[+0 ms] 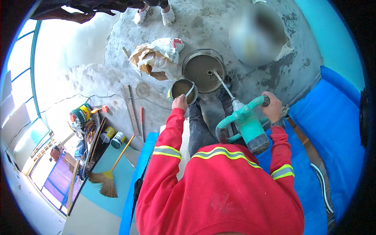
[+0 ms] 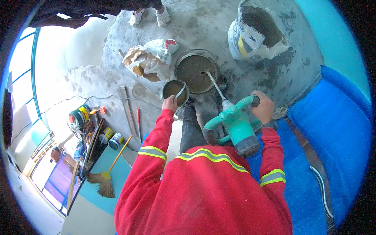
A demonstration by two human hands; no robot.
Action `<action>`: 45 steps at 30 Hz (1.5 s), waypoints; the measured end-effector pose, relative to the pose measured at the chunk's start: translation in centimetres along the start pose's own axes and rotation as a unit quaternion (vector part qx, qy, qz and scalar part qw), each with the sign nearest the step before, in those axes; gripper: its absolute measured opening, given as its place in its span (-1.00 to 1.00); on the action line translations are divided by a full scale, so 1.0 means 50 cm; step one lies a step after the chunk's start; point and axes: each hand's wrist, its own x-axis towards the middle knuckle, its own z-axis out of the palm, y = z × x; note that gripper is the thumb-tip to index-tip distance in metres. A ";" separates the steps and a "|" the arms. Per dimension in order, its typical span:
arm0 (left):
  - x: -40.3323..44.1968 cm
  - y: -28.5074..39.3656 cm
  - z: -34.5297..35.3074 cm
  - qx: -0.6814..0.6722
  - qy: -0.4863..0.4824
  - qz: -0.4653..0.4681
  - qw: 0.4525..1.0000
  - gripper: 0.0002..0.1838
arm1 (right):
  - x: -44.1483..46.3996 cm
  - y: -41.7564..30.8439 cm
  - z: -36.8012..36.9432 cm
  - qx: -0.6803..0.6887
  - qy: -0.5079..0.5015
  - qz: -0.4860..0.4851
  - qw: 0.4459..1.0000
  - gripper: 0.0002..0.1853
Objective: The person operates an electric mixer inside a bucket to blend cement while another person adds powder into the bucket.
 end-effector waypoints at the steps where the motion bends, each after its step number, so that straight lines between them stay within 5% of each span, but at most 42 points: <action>1: 0.011 0.013 -0.008 0.013 -0.017 -0.010 1.000 -0.76 | 0.001 0.003 0.001 0.008 0.004 -0.004 1.000 -0.54; 7: 0.054 0.066 -0.030 0.076 -0.088 -0.063 0.991 -0.74 | 0.000 0.009 -0.004 0.003 -0.003 0.010 1.000 -0.54; 22: 0.090 0.114 -0.009 0.100 -0.095 -0.130 0.982 -0.77 | -0.002 0.011 0.008 0.008 0.022 -0.006 1.000 -0.57; 45: 0.141 0.183 0.009 0.149 -0.127 -0.144 0.970 -0.78 | -0.009 0.017 0.009 0.018 0.023 0.004 1.000 -0.57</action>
